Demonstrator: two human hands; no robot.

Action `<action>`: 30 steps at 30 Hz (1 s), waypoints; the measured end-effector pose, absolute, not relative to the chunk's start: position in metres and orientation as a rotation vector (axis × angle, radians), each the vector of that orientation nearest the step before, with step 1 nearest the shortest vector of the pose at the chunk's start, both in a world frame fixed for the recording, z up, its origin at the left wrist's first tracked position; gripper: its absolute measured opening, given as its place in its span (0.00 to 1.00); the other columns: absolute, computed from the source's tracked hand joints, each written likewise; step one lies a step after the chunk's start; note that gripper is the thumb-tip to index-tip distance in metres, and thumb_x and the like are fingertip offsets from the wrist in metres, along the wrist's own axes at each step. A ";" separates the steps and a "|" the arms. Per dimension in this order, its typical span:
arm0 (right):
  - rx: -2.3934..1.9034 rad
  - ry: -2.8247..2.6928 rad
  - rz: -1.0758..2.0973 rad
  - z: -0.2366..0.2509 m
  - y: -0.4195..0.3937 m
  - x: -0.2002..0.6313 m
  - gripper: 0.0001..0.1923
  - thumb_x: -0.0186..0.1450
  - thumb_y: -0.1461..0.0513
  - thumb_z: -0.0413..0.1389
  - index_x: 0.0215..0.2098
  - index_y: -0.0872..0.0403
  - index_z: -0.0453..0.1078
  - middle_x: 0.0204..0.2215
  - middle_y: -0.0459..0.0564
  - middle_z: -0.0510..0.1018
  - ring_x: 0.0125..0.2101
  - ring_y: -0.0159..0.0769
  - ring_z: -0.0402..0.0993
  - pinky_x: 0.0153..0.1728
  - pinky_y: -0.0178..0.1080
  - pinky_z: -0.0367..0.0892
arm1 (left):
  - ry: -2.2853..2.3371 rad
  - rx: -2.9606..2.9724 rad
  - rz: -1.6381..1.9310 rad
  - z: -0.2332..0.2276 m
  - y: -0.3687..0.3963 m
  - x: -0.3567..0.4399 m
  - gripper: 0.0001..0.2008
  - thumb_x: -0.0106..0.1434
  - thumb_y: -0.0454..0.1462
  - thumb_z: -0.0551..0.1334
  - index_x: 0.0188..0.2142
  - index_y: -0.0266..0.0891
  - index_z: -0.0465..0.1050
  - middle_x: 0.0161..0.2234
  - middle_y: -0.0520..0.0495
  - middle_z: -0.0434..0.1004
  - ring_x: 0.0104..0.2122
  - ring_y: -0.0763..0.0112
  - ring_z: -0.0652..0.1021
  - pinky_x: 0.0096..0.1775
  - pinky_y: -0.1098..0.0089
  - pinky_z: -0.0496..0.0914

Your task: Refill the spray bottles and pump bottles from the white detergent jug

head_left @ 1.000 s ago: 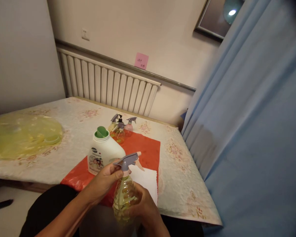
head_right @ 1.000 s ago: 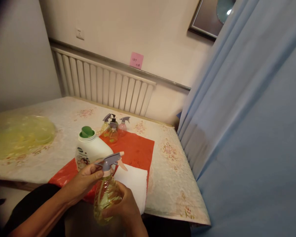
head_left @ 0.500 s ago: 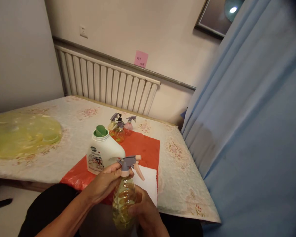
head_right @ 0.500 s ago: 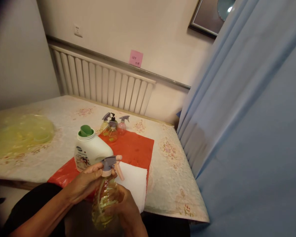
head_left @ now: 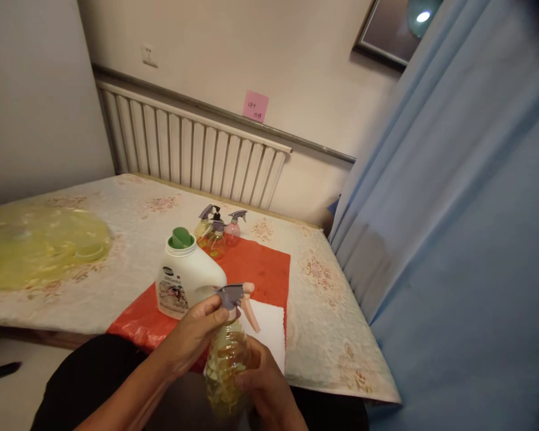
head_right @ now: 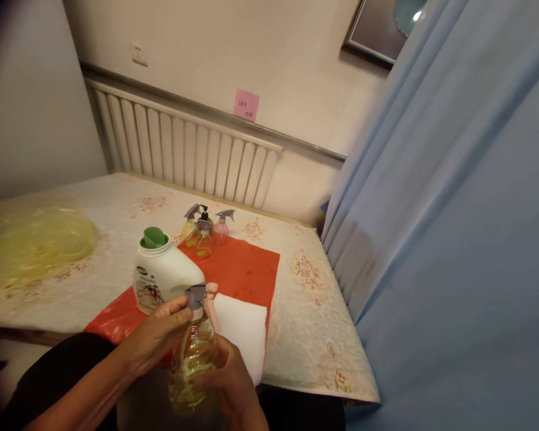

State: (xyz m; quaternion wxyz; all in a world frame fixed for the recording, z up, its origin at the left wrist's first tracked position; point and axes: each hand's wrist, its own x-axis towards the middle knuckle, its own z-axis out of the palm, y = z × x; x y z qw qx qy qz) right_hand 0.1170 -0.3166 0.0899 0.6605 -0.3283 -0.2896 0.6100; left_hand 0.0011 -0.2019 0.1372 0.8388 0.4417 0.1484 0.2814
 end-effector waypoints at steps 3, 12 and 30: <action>-0.738 -0.651 1.381 0.088 -0.318 0.116 0.32 0.39 0.64 0.73 0.44 0.57 0.77 0.34 0.49 0.80 0.32 0.36 0.73 0.34 0.34 0.64 | 0.300 0.848 0.571 0.134 -0.200 0.000 0.20 0.57 0.39 0.71 0.49 0.39 0.75 0.34 0.48 0.77 0.33 0.70 0.77 0.37 0.72 0.70; -0.748 -0.660 1.347 0.085 -0.318 0.114 0.32 0.40 0.62 0.73 0.45 0.57 0.76 0.33 0.49 0.81 0.32 0.38 0.75 0.32 0.34 0.65 | 0.375 0.821 0.603 0.134 -0.207 0.006 0.18 0.56 0.38 0.71 0.45 0.40 0.72 0.33 0.50 0.77 0.26 0.74 0.76 0.27 0.75 0.68; -0.641 -0.650 1.451 0.088 -0.323 0.108 0.34 0.40 0.63 0.72 0.45 0.60 0.75 0.35 0.54 0.80 0.39 0.49 0.77 0.37 0.42 0.72 | 0.292 0.912 0.557 0.128 -0.199 -0.007 0.17 0.53 0.41 0.73 0.42 0.40 0.78 0.39 0.47 0.79 0.42 0.61 0.77 0.48 0.63 0.69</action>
